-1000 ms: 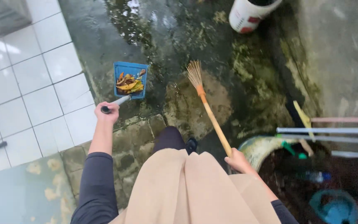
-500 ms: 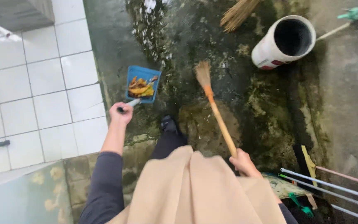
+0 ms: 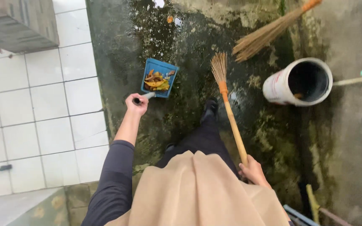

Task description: Sweeping dry leaves into a dustpan and picking up debris from a plant pot

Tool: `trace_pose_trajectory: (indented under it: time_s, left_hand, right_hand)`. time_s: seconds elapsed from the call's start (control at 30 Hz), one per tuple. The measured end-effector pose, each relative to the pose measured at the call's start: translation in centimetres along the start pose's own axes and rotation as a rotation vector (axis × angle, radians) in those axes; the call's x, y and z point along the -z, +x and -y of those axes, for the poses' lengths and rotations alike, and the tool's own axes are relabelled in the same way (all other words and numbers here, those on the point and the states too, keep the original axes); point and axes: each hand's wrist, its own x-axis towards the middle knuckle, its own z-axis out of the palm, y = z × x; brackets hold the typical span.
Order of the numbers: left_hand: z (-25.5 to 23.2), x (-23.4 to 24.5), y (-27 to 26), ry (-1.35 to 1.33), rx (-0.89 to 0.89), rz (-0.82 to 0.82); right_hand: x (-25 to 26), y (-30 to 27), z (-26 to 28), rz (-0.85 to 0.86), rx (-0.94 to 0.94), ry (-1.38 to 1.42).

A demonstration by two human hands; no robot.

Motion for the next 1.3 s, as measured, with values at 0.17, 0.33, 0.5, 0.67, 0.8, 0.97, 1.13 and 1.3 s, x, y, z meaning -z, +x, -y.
trace_pose_trajectory:
  time_s: [0.17, 0.33, 0.5, 0.67, 0.8, 0.97, 1.13, 1.3]
  left_hand:
    - [3.6, -7.1, 4.0, -0.073, -0.038, -0.025]
    - [5.5, -18.3, 7.9, -0.103, -0.07, -0.104]
    - [5.2, -24.2, 17.2, -0.131, -0.132, -0.113]
    - [5.3, -29.9, 24.7, -0.151, -0.086, -0.12]
    - [6.0, -32.9, 28.2, -0.136, -0.121, -0.148]
    - [4.9, -40.6, 30.0, -0.102, -0.151, -0.203]
    - [3.5, -45.6, 30.7, -0.159, -0.133, -0.307]
    - [2.4, -47.8, 34.0, -0.139, -0.074, -0.357]
  right_hand:
    - [11.5, 11.6, 4.6, 0.034, 0.081, -0.198]
    - [19.9, 25.0, 12.7, -0.015, 0.229, -0.494]
    - [25.5, 31.6, 25.0, -0.002, 0.306, -0.752]
    - [27.7, 36.1, 35.9, 0.017, 0.374, -0.795]
    - [29.3, 35.8, 44.0, 0.074, 0.386, -0.784]
    - [28.7, 40.8, 50.7, 0.109, 0.411, -0.808]
    - [26.9, 46.2, 51.8, 0.144, 0.481, -0.845]
    - [26.5, 44.8, 47.9, 0.121, 0.636, -1.149]
